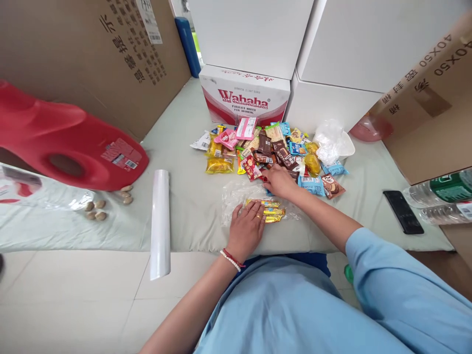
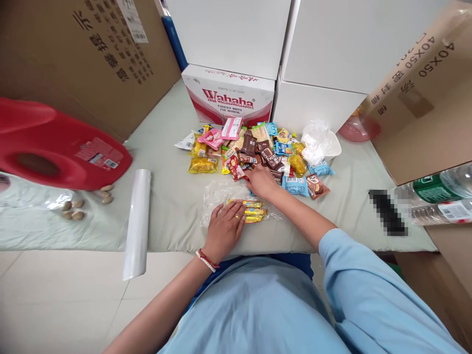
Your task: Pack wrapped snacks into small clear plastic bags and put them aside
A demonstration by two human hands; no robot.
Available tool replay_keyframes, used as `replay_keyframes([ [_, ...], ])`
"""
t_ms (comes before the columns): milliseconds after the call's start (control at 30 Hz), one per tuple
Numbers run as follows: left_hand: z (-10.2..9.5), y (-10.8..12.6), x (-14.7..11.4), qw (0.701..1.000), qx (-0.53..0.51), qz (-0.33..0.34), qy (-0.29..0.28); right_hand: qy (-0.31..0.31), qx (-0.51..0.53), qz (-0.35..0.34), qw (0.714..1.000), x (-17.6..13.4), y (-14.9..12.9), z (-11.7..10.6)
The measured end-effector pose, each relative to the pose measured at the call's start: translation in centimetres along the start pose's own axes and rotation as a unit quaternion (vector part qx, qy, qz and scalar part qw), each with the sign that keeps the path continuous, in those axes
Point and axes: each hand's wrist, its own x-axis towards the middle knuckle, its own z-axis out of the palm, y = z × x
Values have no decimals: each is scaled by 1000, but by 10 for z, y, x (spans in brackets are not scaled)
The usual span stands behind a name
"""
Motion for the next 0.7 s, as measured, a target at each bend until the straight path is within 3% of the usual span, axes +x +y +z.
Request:
replay_keyframes([
  [100,2,1,-1,1000,-6,-1,15,8,31,-42,999,-4,-2,-9],
  [267,5,5,-5,999,-19,-29,27,-15,54,-173,983,-57,-20,-16],
  [367,9,2,-10,997,-38,-53,30,-23,80,-222,972,-87,-32,9],
  [533,4,-17,-29,982,-174,-1,68,3,111,-211,971,-108,-40,54],
  [600,-6,-29,-38,969,-216,-48,106,-6,92,-212,973,-110,-41,58],
  [700,-21,-50,-40,920,-234,-239,202,-37,50,-219,974,-109,-42,55],
])
